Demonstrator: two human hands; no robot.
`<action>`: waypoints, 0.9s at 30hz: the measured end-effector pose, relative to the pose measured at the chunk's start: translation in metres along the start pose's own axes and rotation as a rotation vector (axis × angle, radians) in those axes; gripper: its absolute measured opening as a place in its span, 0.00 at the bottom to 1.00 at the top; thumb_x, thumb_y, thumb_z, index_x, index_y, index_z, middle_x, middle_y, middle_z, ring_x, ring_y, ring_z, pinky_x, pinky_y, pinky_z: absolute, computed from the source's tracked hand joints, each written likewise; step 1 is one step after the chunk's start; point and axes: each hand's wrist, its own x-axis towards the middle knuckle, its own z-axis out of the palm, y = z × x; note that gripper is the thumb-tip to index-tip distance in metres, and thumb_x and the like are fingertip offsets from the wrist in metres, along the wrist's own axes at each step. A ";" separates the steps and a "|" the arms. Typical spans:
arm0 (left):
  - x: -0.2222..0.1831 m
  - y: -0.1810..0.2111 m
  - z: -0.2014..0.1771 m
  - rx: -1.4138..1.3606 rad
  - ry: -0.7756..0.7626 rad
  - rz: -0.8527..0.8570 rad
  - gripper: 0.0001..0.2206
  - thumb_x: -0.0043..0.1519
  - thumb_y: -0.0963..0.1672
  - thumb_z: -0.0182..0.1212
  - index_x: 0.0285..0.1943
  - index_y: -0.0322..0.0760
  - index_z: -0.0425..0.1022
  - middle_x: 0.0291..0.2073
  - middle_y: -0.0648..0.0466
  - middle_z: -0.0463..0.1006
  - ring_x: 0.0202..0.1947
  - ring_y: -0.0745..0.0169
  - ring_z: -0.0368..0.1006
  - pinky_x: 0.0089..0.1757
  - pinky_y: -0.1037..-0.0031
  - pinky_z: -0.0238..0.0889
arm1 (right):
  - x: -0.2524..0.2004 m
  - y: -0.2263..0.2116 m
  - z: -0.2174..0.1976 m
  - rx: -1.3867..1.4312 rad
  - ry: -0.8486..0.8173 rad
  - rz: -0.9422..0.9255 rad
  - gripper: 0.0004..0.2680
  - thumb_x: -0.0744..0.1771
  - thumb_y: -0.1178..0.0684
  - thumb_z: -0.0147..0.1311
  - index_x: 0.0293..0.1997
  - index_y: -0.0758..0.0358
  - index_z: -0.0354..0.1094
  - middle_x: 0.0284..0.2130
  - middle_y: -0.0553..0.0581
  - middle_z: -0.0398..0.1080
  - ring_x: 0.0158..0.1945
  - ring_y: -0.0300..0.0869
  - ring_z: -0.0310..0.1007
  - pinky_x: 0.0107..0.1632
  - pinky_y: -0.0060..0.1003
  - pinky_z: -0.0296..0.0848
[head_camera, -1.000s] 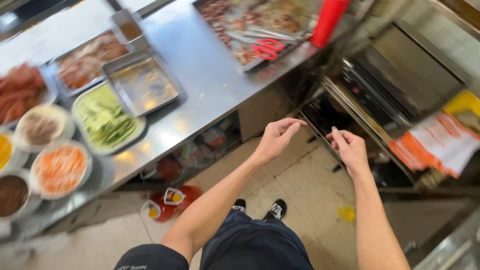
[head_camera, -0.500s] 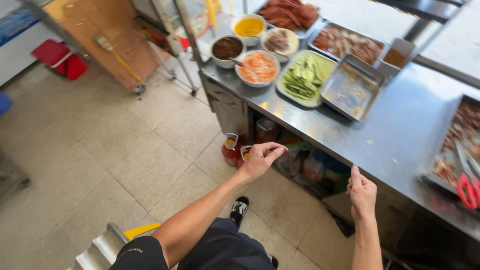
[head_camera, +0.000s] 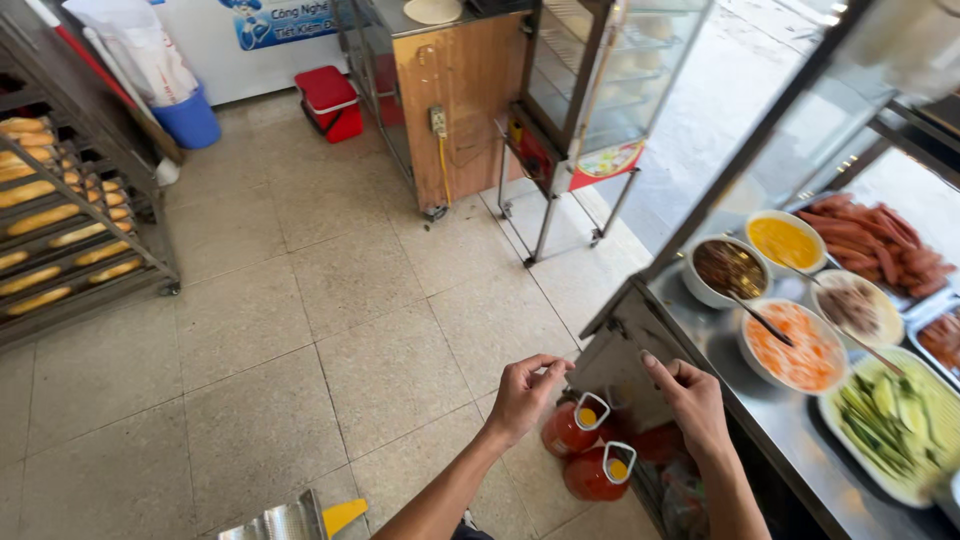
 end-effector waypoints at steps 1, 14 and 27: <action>0.010 0.003 -0.027 0.006 0.024 0.047 0.13 0.68 0.46 0.57 0.47 0.33 0.83 0.16 0.69 0.60 0.17 0.82 0.49 0.22 0.79 0.41 | 0.020 -0.009 0.030 -0.027 -0.033 0.002 0.19 0.65 0.44 0.64 0.16 0.62 0.61 0.16 0.43 0.55 0.22 0.30 0.47 0.25 0.32 0.46; 0.075 0.040 -0.375 -0.064 0.845 0.085 0.12 0.68 0.47 0.59 0.46 0.34 0.83 0.13 0.70 0.55 0.16 0.82 0.44 0.22 0.77 0.36 | 0.256 -0.129 0.391 -0.121 -0.517 -0.068 0.17 0.64 0.51 0.66 0.17 0.63 0.60 0.17 0.46 0.51 0.24 0.34 0.45 0.28 0.34 0.46; 0.156 0.106 -0.625 0.010 1.351 0.105 0.15 0.68 0.48 0.56 0.51 0.32 0.82 0.13 0.66 0.57 0.15 0.79 0.50 0.20 0.79 0.44 | 0.413 -0.297 0.806 0.218 -1.109 -0.063 0.13 0.68 0.47 0.59 0.26 0.63 0.66 0.22 0.45 0.60 0.25 0.33 0.53 0.30 0.31 0.55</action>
